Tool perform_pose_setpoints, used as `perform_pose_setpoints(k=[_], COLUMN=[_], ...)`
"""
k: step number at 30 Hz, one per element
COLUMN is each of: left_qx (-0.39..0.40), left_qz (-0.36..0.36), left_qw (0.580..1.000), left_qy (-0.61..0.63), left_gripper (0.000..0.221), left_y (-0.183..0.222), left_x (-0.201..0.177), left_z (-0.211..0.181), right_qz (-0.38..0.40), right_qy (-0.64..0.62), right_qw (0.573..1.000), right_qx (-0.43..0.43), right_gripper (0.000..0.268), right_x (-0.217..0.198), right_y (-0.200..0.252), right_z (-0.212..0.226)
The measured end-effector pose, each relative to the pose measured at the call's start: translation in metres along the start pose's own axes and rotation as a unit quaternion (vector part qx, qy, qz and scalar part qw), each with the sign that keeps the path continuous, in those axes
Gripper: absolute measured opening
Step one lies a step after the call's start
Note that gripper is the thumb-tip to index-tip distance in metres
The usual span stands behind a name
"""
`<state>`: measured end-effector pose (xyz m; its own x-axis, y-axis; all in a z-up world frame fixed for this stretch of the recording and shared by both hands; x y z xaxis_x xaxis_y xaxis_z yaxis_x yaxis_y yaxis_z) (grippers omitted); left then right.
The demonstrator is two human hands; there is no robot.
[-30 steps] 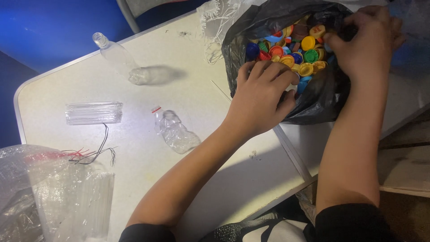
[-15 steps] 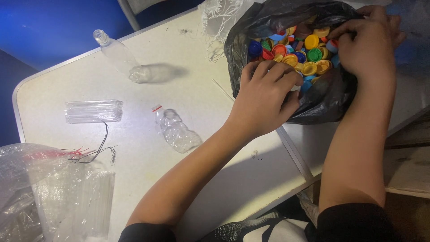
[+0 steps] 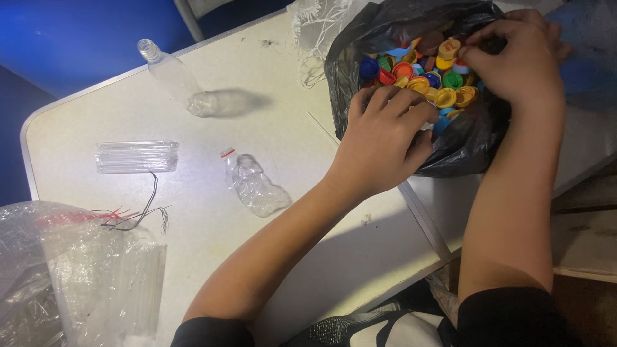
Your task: Matching plastic caps to plastic bottles and screwing them on at a recycling center.
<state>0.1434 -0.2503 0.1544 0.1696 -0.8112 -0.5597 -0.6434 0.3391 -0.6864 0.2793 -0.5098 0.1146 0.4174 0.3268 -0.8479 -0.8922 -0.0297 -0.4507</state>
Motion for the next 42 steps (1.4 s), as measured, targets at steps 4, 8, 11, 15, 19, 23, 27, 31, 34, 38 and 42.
perform_pose_setpoints(k=[4, 8, 11, 15, 19, 23, 27, 31, 34, 38, 42], left_qx=[0.005, 0.004, 0.003, 0.007, 0.007, 0.004, 0.006, 0.008, 0.012, 0.010, 0.013], left_qz=[-0.008, -0.009, -0.008, -0.005, -0.007, -0.008, -0.005, -0.010, -0.010, -0.007, -0.011], left_qw=[1.000, 1.000, 1.000, 1.000, 1.000, 1.000, 1.000, 1.000, 1.000, 1.000, 1.000], left_qy=[-0.002, 0.004, 0.001, -0.002, -0.001, 0.001, -0.007, 0.003, 0.000, -0.001, -0.006], left_gripper=[0.024, 0.023, 0.023, 0.024, 0.024, 0.023, 0.024, 0.023, 0.022, 0.022, 0.024], left_y=[0.000, 0.000, 0.001, -0.001, -0.001, 0.000, 0.003, 0.001, 0.002, 0.002, 0.003], left_x=[-0.002, -0.003, -0.002, -0.005, -0.007, -0.008, -0.007, -0.008, -0.007, -0.007, -0.007], left_z=[-0.002, -0.002, -0.001, -0.004, -0.005, -0.005, -0.005, -0.007, -0.007, -0.007, -0.008], right_qz=[0.029, 0.040, 0.039, 0.106, 0.092, 0.110, 0.123, 0.109, 0.115, 0.108, 0.100], right_qy=[0.054, 0.064, 0.059, 0.024, 0.137, 0.084, 0.055, 0.036, 0.093, 0.075, 0.115], right_qw=[0.998, 0.997, 0.997, 0.992, 0.986, 0.990, 0.991, 0.992, 0.987, 0.990, 0.988], right_qx=[0.028, 0.024, 0.037, 0.057, -0.010, -0.005, 0.022, 0.056, 0.066, 0.052, 0.021], right_gripper=[0.037, 0.033, 0.037, 0.039, 0.042, 0.029, 0.032, 0.032, 0.046, 0.047, 0.059], right_x=[0.012, 0.018, 0.019, 0.030, 0.018, 0.024, 0.021, 0.010, 0.016, 0.020, 0.019], right_y=[-0.005, -0.016, -0.021, -0.027, -0.032, -0.031, -0.026, -0.026, -0.024, -0.021, -0.016], right_z=[-0.018, -0.027, -0.034, -0.048, -0.023, -0.036, -0.023, -0.011, -0.012, -0.009, 0.004])
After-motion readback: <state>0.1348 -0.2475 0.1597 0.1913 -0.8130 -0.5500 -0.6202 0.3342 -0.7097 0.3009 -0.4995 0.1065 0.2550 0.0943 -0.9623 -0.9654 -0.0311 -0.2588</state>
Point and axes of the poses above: each hand's wrist, its own y-axis away from the middle knuckle, its own x-axis out of the palm, z = x × y, the point moved 9 cm from there along -y, towards the middle knuckle
